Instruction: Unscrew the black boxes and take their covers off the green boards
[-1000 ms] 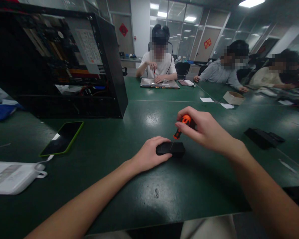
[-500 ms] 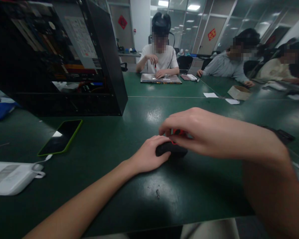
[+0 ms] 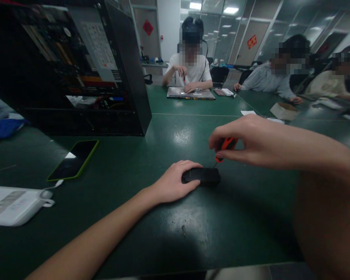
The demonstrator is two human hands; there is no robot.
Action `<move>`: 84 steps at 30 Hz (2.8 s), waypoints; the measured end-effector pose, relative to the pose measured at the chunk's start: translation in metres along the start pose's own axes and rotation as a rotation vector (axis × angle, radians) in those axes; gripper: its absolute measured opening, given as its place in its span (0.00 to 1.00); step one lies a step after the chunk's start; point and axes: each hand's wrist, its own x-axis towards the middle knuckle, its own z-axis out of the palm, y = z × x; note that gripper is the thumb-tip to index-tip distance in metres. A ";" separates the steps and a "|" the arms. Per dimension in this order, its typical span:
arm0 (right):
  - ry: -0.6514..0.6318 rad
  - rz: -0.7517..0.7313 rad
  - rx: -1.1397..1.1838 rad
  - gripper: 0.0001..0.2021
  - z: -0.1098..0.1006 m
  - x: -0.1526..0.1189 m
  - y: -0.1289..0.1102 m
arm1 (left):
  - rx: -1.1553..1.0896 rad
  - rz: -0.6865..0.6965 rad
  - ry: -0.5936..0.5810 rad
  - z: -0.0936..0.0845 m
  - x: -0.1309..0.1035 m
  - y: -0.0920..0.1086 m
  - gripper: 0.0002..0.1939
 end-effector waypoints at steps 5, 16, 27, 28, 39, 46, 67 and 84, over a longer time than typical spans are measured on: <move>0.040 0.066 -0.013 0.04 -0.002 -0.003 0.020 | 0.070 0.002 -0.058 -0.006 -0.002 0.002 0.22; 0.011 0.059 0.099 0.04 0.001 0.003 0.016 | 0.098 0.055 -0.010 -0.001 -0.002 0.002 0.19; 0.035 0.040 0.070 0.03 0.007 0.004 0.012 | 0.091 0.083 0.000 0.002 -0.003 -0.001 0.18; 0.031 0.030 0.071 0.04 0.007 0.004 0.010 | 0.092 0.086 0.002 0.002 -0.003 -0.001 0.18; 0.051 0.007 -0.122 0.10 0.010 -0.004 0.004 | 0.192 0.136 -0.066 -0.017 -0.001 0.004 0.20; 0.419 0.054 -0.110 0.09 0.026 -0.042 0.019 | 0.267 0.163 -0.036 -0.004 0.005 0.016 0.29; 0.575 0.147 -0.047 0.24 0.086 -0.056 0.077 | 0.258 0.122 -0.011 0.013 0.005 0.012 0.18; 0.567 0.105 -0.147 0.25 0.080 -0.063 0.082 | 0.260 0.142 -0.002 0.017 0.006 0.005 0.19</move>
